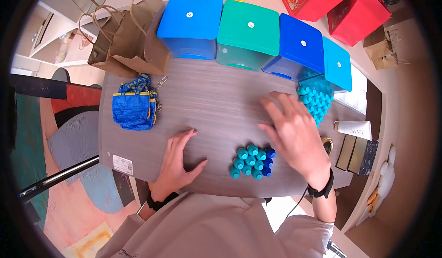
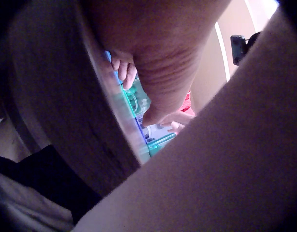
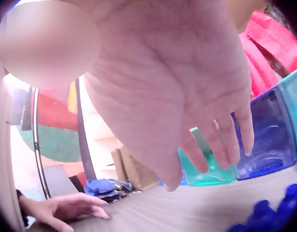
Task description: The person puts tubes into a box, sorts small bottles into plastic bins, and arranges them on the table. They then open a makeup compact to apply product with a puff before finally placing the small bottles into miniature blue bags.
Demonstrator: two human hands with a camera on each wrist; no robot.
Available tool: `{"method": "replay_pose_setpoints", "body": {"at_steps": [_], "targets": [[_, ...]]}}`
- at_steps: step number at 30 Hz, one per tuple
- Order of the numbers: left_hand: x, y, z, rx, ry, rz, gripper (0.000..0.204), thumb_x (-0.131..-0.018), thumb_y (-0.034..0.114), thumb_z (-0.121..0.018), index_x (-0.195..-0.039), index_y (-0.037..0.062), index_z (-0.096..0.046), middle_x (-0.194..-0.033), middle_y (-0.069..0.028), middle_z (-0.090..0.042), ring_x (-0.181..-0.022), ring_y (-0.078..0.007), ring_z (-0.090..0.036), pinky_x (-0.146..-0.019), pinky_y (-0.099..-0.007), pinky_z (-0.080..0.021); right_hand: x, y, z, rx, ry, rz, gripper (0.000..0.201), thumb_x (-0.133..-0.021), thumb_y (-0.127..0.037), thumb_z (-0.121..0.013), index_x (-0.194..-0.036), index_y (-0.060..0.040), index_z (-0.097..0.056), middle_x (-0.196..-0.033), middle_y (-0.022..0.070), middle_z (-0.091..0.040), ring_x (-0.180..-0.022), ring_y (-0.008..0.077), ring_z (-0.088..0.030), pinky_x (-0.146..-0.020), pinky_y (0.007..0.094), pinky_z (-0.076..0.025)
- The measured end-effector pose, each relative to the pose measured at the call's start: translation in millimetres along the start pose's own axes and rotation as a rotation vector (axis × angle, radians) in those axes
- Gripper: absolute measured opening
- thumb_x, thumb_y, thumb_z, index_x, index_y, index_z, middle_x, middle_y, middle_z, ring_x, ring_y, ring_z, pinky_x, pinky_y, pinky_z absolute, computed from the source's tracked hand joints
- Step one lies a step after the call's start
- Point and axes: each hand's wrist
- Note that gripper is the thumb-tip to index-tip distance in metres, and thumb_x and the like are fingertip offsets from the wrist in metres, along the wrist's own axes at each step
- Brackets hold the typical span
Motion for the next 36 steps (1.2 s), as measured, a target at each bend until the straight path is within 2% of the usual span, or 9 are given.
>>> {"method": "replay_pose_setpoints", "body": {"at_steps": [2, 4, 6, 19, 26, 30, 33, 34, 36], "targets": [[-1, 2, 1, -0.008, -0.002, -0.005, 0.086, -0.083, 0.011, -0.091, -0.157, -0.0008, -0.049, -0.150, -0.0203, -0.060, -0.138, -0.0421, -0.054, -0.118, -0.0506, -0.045, 12, 18, -12, 0.054, 0.005, -0.121, 0.039, -0.093, -0.013, -0.081, -0.127, 0.0013, -0.068, -0.133, 0.0209, -0.065, -0.122, 0.0431, -0.064, -0.105, 0.0512, -0.052], [-2, 2, 2, -0.018, -0.007, -0.011, 0.083, -0.083, 0.012, -0.091, -0.156, -0.0008, -0.051, -0.150, -0.0210, -0.059, -0.138, -0.0421, -0.054, -0.118, -0.0503, -0.045, 23, 30, -23, 0.061, -0.008, -0.153, 0.038, -0.096, -0.015, -0.081, -0.128, 0.0009, -0.068, -0.136, 0.0203, -0.064, -0.125, 0.0431, -0.063, -0.105, 0.0513, -0.052], [-2, 3, 1, -0.025, -0.013, -0.013, 0.081, -0.084, 0.012, -0.091, -0.154, -0.0003, -0.053, -0.150, -0.0219, -0.059, -0.138, -0.0422, -0.054, -0.118, -0.0501, -0.045, 33, 36, -30, -0.071, -0.024, -0.215, 0.038, -0.096, -0.016, -0.081, -0.127, 0.0004, -0.069, -0.137, 0.0196, -0.064, -0.126, 0.0431, -0.063, -0.105, 0.0512, -0.052], [-1, 3, -3, -0.071, -0.009, -0.015, 0.081, -0.082, 0.012, -0.091, -0.153, 0.0001, -0.053, -0.150, -0.0215, -0.060, -0.137, -0.0425, -0.054, -0.117, -0.0506, -0.045, 59, 37, -60, -0.239, 0.088, -0.196, 0.022, -0.093, -0.006, -0.082, -0.110, 0.0006, -0.070, -0.129, 0.0176, -0.062, -0.117, 0.0409, -0.063, -0.099, 0.0494, -0.053], [-1, 4, -5, -0.088, 0.000, -0.023, 0.080, -0.083, 0.011, -0.090, -0.153, 0.0011, -0.054, -0.148, -0.0214, -0.060, -0.136, -0.0427, -0.054, -0.117, -0.0504, -0.044, 78, 35, -66, -0.234, 0.119, -0.203, 0.022, -0.091, -0.007, -0.082, -0.108, -0.0001, -0.071, -0.127, 0.0163, -0.063, -0.113, 0.0396, -0.063, -0.097, 0.0497, -0.052], [1, 3, -7, -0.091, 0.015, -0.040, 0.078, -0.083, 0.008, -0.089, -0.152, 0.0011, -0.055, -0.147, -0.0212, -0.059, -0.135, -0.0423, -0.055, -0.118, -0.0503, -0.043, 80, 39, -60, -0.262, 0.132, -0.149, 0.026, -0.091, -0.008, -0.082, -0.113, -0.0002, -0.070, -0.128, 0.0173, -0.063, -0.114, 0.0405, -0.062, -0.100, 0.0498, -0.051], [-9, 18, 1, -0.116, -0.004, -0.134, 0.073, -0.084, 0.005, -0.087, -0.150, 0.0004, -0.058, -0.147, -0.0206, -0.061, -0.134, -0.0420, -0.056, -0.116, -0.0501, -0.044, 74, 39, -45, -0.464, 0.245, -0.237, 0.033, -0.093, -0.009, -0.083, -0.122, 0.0004, -0.071, -0.136, 0.0196, -0.063, -0.125, 0.0411, -0.063, -0.107, 0.0446, -0.051], [-16, 26, 5, -0.117, -0.007, -0.139, 0.073, -0.084, 0.005, -0.087, -0.150, 0.0004, -0.058, -0.147, -0.0206, -0.061, -0.134, -0.0420, -0.056, -0.116, -0.0501, -0.044, 69, 37, -39, -0.526, 0.262, -0.279, 0.031, -0.095, -0.008, -0.082, -0.123, 0.0000, -0.071, -0.138, 0.0193, -0.063, -0.128, 0.0388, -0.064, -0.109, 0.0432, -0.051], [-38, 47, 14, -0.081, -0.002, -0.284, 0.065, -0.086, 0.001, -0.084, -0.147, -0.0003, -0.061, -0.146, -0.0195, -0.063, -0.134, -0.0411, -0.059, -0.114, -0.0492, -0.046, 61, 48, -46, -0.701, 0.324, -0.277, 0.032, -0.099, -0.006, -0.078, -0.130, -0.0018, -0.069, -0.141, 0.0134, -0.065, -0.132, 0.0307, -0.064, -0.111, 0.0391, -0.051]]}}
Point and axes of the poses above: each hand's wrist, its own x-axis away from the middle knuckle, its own z-axis out of the back of the hand, y = z × x
